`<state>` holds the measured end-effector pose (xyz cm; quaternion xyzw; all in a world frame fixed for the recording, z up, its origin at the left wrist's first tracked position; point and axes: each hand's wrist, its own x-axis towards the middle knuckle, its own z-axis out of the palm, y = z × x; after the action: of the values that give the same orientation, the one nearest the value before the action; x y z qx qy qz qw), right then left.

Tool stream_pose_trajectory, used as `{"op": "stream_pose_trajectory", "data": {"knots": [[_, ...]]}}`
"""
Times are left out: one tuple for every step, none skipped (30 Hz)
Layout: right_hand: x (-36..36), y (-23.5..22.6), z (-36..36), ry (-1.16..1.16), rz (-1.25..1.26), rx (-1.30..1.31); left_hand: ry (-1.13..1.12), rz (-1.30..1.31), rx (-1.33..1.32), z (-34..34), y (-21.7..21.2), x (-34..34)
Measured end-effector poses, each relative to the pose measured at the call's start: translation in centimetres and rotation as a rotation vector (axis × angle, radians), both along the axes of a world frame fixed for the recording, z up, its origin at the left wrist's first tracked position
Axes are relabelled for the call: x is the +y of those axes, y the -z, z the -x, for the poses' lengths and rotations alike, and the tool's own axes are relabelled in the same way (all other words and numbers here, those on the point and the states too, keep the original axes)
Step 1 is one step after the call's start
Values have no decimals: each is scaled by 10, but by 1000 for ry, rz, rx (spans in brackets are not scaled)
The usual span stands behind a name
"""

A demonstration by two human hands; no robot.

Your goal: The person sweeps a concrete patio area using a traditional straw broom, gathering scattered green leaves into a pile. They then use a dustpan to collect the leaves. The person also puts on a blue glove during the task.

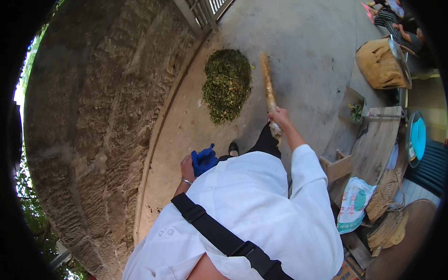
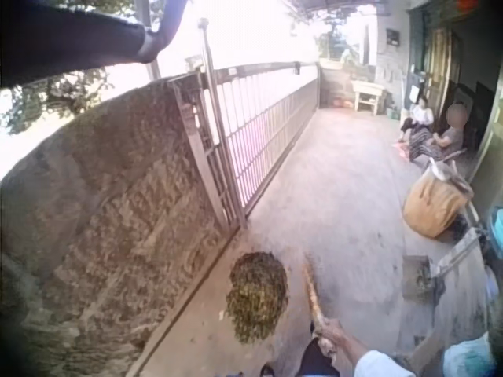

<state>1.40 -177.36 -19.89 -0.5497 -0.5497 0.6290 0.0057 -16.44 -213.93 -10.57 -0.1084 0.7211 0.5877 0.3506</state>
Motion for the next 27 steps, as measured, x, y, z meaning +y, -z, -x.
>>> {"op": "stream_pose_trajectory", "data": {"knots": [[7, -36, 3, 6, 68, 39, -50, -4, -15, 0, 0, 11], [20, -54, -1, 14, 100, 81, -94, -9, -31, -1, 1, 25], [36, -66, -7, 19, 136, 122, -87, 0, -20, -2, 4, 37], [56, -70, -10, 23, 172, 162, -83, 9, -9, -1, 10, 47], [77, -55, -15, -15, 89, 96, -72, 19, 1, -2, 17, 58], [94, -52, -10, -77, -24, 37, -94, 15, -5, -3, 30, 67], [113, -48, -2, -141, -138, -20, -118, 11, -10, -6, 47, 76], [137, -41, 7, -205, -247, -72, -140, 13, -13, -9, 56, 92], [167, -12, 7, -292, -354, -102, -98, 52, 23, -12, 46, 117], [190, 8, 14, -299, -412, -145, -57, 95, 61, -16, 29, 146], [209, 22, 25, -308, -472, -185, -19, 137, 99, -21, 18, 172], [222, 27, 35, -320, -531, -224, -41, 136, 61, -27, 18, 190], [233, 30, 39, -354, -461, -258, -62, 135, 23, -35, 22, 205], [244, 30, 43, -388, -396, -292, -84, 128, -16, -39, 25, 221], [254, 29, 45, -420, -330, -326, -97, 126, -44, -42, 28, 236], [258, 28, 37, -463, -401, -300, -118, 99, -48, -44, 30, 249], [266, 12, 32, -531, -366, -244, -148, 72, -54, -47, 17, 270], [275, -14, 29, -598, -332, -187, -177, 43, -61, -48, 8, 285], [284, -32, 22, -558, -230, -145, -193, 47, -77, -47, 6, 297], [297, -47, 13, -520, -129, -104, -211, 50, -94, -47, 4, 308], [307, -56, 6, -481, -29, -62, -230, 53, -108, -47, 2, 317], [314, -61, 3, -468, -31, -44, -223, 100, -95, -49, -2, 324], [321, -65, 0, -447, -39, -26, -209, 141, -79, -48, -7, 332], [327, -68, 2, -429, -47, -7, -197, 182, -63, -49, -10, 336], [333, -71, 9, -442, -43, -101, -207, 172, -68, -51, -8, 334], [340, -62, 13, -442, -124, -119, -212, 160, -73, -55, -4, 332], [348, -45, 20, -444, -212, -128, -222, 142, -68, -53, -2, 334]]}}
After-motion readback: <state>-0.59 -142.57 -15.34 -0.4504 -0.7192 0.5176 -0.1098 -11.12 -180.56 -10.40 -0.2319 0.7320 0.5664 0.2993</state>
